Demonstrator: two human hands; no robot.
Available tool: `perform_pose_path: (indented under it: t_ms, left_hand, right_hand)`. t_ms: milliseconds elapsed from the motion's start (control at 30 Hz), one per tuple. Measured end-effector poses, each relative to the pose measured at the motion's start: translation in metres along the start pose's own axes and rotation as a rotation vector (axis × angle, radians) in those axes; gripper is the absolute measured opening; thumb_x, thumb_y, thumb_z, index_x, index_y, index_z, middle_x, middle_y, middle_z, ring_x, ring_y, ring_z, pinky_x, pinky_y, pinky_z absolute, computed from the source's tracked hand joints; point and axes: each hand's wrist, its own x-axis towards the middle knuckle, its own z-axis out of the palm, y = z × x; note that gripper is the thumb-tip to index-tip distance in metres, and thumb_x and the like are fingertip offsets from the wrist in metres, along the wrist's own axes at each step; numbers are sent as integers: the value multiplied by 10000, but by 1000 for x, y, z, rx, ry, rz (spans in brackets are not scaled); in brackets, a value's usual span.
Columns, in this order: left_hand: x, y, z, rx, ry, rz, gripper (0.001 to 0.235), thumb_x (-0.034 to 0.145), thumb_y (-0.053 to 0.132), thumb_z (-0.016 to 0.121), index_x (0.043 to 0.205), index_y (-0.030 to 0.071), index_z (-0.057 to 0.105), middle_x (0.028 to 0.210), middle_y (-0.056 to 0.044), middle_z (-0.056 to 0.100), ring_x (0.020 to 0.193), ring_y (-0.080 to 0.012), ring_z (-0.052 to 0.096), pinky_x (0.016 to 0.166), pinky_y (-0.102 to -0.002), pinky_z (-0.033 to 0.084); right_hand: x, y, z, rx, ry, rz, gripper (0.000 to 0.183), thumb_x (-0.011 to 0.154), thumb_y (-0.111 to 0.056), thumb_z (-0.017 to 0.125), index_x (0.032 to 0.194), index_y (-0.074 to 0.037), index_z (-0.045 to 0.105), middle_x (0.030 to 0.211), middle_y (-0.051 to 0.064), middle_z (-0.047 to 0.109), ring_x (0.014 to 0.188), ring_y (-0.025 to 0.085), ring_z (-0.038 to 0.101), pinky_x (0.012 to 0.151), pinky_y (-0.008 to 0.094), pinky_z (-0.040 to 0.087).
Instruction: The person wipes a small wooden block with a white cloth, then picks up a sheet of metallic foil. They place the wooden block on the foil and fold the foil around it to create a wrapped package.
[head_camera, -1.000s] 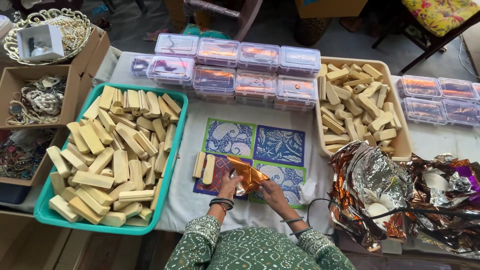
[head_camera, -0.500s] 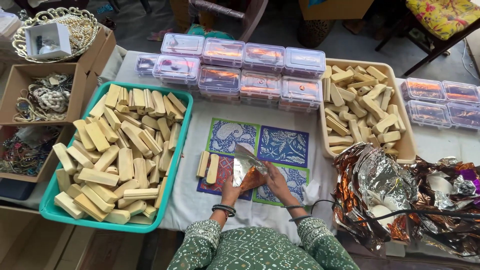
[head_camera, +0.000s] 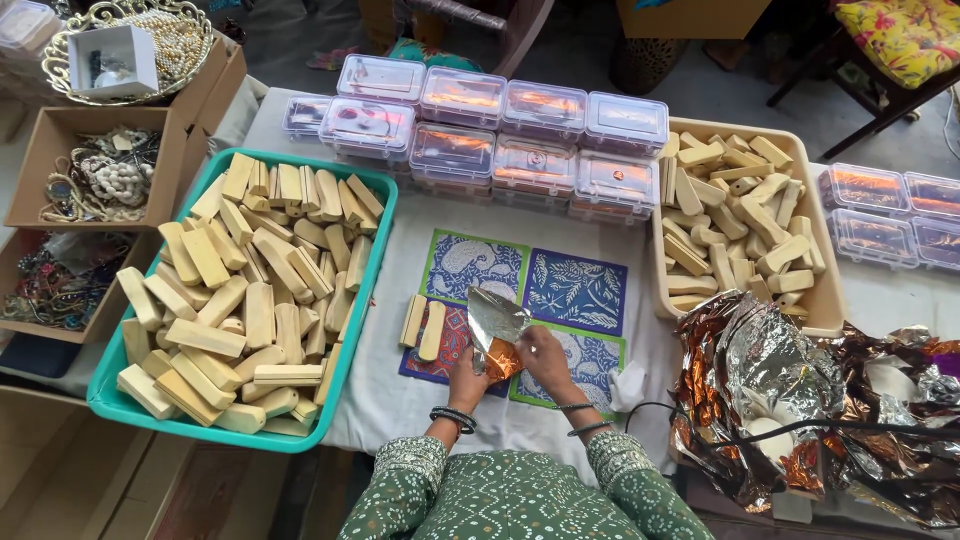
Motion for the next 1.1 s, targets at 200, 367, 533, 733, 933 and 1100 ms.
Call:
perform_pose_path:
  t_ms: [200,367,533,733,933,1100]
  left_hand:
    - [5,-13,10,54,-6,-42,495,712,57,791,1180,69,630,1025,-198,739,986,-395,711,843,-469,565]
    - [2,-9,7,45,4,-5,519,750,34,719,1257,77,613,1047,-214,734,1002,-408,704,857,-480,565]
    - [5,-12,3,66,-56,-40,553,771,114,743,1296,49,581,1098,-228,728,1038,-403,702,888,-467,566]
    - [-13,81,-48,286,144,87,689,726,111,765,1363,17,517,1319,-220,610,1185,-376,589,985,-452,473]
    - [11,89,-23,273,-41,335,341,965,76,556,1296,93,635,1414,-88,620,1304,-282,592,1068,-401,501]
    - [42,26,21,403,-192,426,382,989,132,566,1366,100,614,1514,-112,525,1390,-306,507,1120,-416,452]
  right_hand:
    - [7,5,14,-44,156,-373,687,774,-204,781,1362,37,518,1389,304,480,1253,463,481,980,512,457]
    - [4,6,10,-86,-64,-273,587,843,-224,752,1363,-45,549,1306,163,580,1221,361,543,1029,455,486]
    - [4,-1,5,-108,-128,-151,448,749,-145,769,1181,-78,672,998,119,701,1017,345,589,883,454,511]
    - [5,38,13,25,-109,-186,133,743,-71,728,869,-91,765,830,88,698,858,276,633,775,389,525]
    - [-7,34,9,5,-93,-156,117,762,-71,719,872,-91,752,834,96,684,856,283,618,799,397,512]
    - [-23,35,4,34,-13,-248,105,729,-80,746,833,-76,733,864,89,687,930,315,613,850,415,505]
